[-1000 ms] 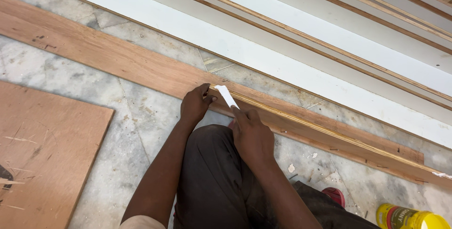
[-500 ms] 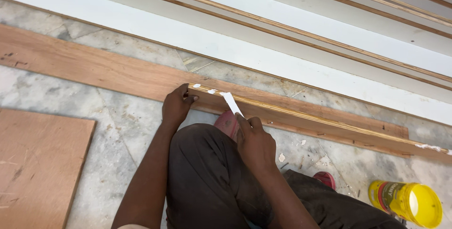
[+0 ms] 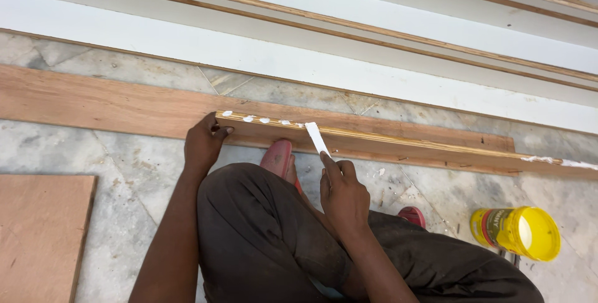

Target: The person applies a white adhesive to the edge of a long wooden strip using a small white spatula. They repeatedly dip the spatula into a yellow bucket to gather more adhesive and spread it along the wood. Finally, they place the glued strip onto a larger wooden board.

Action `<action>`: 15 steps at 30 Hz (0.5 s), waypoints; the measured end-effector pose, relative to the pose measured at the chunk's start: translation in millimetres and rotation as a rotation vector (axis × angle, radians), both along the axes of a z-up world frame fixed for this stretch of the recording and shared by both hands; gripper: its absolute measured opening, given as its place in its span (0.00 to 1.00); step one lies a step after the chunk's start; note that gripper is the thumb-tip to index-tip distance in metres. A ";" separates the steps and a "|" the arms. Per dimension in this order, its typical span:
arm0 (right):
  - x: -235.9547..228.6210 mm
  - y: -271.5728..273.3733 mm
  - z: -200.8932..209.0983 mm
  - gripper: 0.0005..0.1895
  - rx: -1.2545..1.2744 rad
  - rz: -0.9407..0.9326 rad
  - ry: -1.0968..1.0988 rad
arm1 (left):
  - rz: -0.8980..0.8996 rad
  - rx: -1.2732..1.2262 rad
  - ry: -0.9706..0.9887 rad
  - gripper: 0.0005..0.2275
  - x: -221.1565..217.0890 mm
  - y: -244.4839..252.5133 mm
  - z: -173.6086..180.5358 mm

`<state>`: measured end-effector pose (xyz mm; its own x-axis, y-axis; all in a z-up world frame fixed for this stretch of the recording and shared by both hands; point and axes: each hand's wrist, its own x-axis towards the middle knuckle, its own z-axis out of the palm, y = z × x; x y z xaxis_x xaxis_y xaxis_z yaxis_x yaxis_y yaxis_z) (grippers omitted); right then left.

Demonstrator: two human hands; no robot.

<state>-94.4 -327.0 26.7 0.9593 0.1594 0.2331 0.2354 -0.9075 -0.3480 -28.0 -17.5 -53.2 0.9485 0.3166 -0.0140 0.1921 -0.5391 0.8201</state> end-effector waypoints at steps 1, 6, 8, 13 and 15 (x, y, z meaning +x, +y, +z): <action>-0.3 -4.3 -1.0 0.20 -0.001 -0.007 0.010 | 0.000 -0.005 -0.004 0.18 -1.7 -0.4 -0.4; -3.4 -15.2 4.7 0.19 0.040 -0.086 0.035 | -0.001 -0.014 0.050 0.17 1.1 -1.8 2.2; -1.8 -14.4 9.8 0.20 0.090 -0.099 0.016 | -0.009 -0.018 0.013 0.18 -0.2 -2.2 -0.2; 14.3 17.6 24.0 0.20 0.121 0.168 0.003 | 0.009 -0.027 -0.046 0.17 -1.5 0.2 -4.3; 23.8 40.9 26.8 0.21 0.092 0.292 -0.033 | 0.030 -0.029 -0.031 0.18 -0.5 1.3 -5.3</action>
